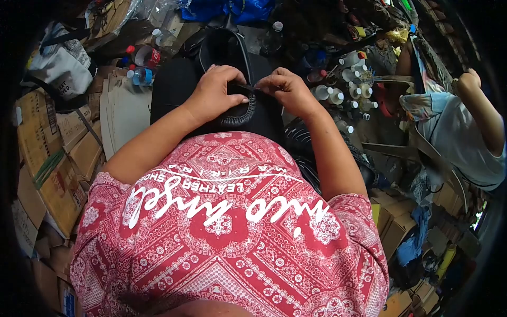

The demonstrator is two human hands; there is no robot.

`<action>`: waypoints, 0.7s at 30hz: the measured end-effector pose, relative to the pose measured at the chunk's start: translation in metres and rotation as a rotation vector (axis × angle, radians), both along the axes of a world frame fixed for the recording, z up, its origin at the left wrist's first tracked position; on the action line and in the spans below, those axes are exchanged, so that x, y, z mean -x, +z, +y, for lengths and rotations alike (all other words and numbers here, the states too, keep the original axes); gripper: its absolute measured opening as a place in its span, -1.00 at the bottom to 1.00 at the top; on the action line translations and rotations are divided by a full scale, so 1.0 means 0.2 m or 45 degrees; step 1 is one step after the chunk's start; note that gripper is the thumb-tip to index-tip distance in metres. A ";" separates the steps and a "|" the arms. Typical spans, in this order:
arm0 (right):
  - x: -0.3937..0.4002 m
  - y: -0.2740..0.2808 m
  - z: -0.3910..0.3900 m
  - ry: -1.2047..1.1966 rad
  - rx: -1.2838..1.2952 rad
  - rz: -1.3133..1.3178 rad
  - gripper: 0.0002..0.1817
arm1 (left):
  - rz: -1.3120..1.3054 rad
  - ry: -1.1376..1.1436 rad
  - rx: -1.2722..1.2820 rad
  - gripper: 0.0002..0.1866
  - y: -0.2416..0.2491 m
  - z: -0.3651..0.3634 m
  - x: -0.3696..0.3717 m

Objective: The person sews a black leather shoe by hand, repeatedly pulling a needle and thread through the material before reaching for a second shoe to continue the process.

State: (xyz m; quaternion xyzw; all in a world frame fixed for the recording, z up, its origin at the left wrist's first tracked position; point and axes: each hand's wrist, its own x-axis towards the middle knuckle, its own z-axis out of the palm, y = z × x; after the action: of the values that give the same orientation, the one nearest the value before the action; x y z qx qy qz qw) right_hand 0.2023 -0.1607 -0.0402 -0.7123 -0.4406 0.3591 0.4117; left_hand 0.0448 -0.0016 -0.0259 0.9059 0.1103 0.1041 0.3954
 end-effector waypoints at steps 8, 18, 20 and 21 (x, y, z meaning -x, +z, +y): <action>-0.01 0.01 -0.04 -0.019 0.039 0.078 -0.71 | -0.033 -0.003 0.115 -0.78 -0.04 0.00 -0.10; -0.01 -0.08 -0.20 -0.192 -0.071 0.054 -0.78 | -0.120 -0.243 -0.329 -0.79 0.02 -0.06 -0.14; 0.00 -0.09 -0.20 -0.201 -0.081 0.085 -0.78 | -0.107 -0.219 -0.260 -0.79 -0.01 -0.07 -0.12; 0.01 -0.07 -0.20 -0.189 -0.050 0.076 -0.73 | -0.142 -0.210 -0.232 -0.80 -0.02 -0.07 -0.12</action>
State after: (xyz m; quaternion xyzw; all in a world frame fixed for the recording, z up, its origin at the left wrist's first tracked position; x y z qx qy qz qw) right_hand 0.2011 -0.2000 -0.0544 -0.7238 -0.3809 0.3401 0.4641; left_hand 0.0693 -0.0146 -0.0305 0.9368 0.0034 0.1312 0.3242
